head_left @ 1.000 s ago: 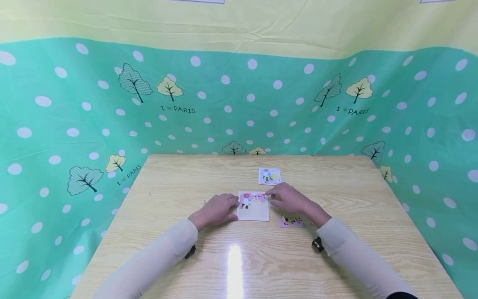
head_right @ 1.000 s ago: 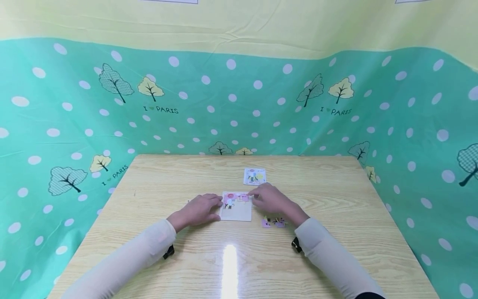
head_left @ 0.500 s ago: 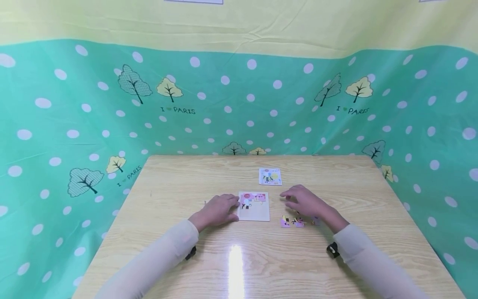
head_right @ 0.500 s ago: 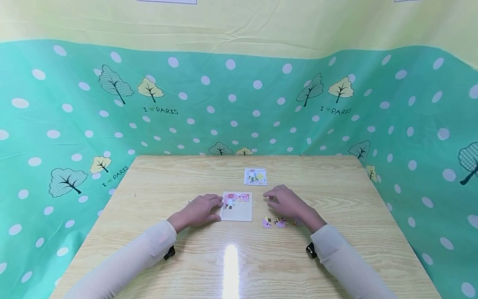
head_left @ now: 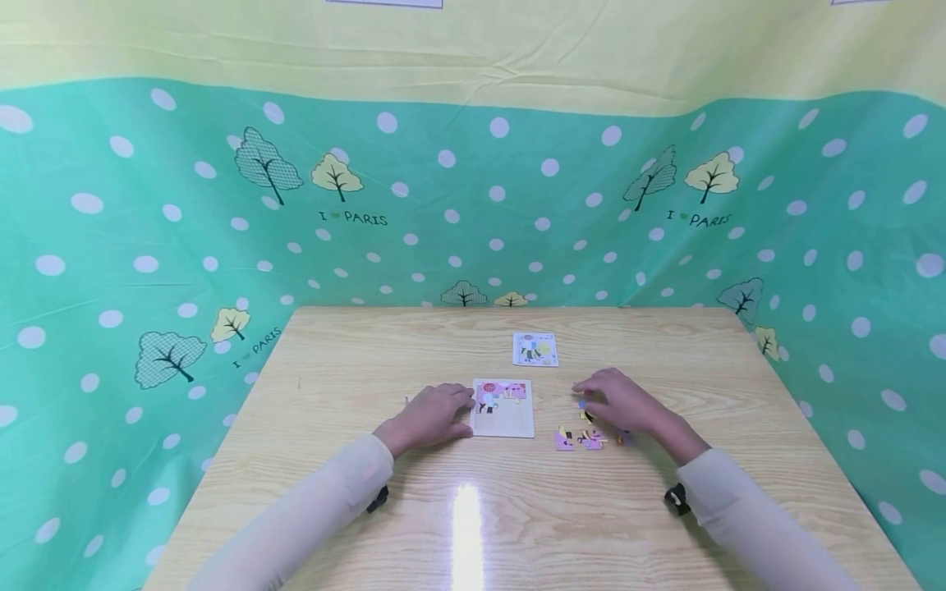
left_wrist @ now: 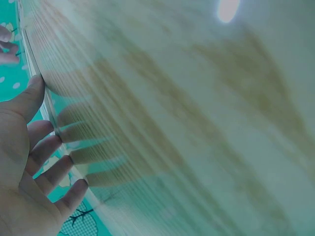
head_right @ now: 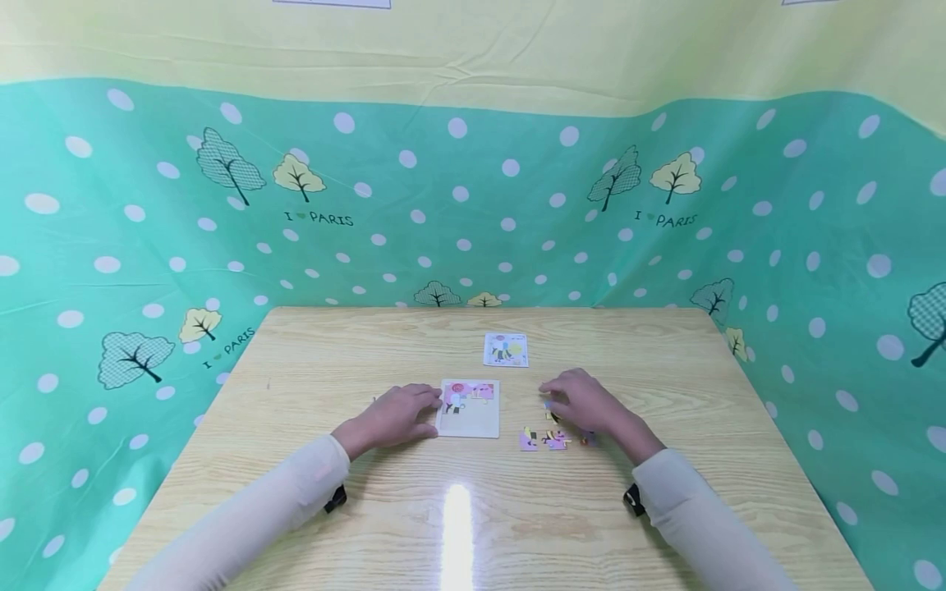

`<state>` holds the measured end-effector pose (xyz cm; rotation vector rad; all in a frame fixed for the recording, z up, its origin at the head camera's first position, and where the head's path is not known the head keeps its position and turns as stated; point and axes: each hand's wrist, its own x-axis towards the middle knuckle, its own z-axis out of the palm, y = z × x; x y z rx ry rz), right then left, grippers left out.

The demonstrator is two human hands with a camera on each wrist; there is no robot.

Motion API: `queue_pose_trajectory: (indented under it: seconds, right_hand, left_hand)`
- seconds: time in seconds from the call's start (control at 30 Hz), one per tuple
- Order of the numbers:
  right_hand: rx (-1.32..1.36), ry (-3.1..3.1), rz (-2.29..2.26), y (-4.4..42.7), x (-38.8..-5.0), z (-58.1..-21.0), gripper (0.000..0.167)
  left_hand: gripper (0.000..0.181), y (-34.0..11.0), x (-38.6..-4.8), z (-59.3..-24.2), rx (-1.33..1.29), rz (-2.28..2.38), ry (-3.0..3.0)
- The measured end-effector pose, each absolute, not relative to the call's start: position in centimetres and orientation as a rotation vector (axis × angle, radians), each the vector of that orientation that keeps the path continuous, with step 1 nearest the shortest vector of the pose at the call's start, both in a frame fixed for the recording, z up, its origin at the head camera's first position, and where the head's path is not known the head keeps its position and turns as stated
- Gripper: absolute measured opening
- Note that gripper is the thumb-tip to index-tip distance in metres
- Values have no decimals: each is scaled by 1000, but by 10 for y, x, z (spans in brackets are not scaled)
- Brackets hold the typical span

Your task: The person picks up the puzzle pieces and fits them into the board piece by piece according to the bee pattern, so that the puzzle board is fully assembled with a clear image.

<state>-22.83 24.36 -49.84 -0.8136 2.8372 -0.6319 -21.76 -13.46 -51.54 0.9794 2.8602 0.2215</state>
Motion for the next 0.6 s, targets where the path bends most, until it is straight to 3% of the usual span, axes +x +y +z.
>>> queue_pose_trajectory:
  seconds: [0.6]
  right_hand:
    - [-827, 2794, -607, 255, -226, -506, 43]
  left_hand:
    - [55, -134, -217, -513, 957, 222, 2858]
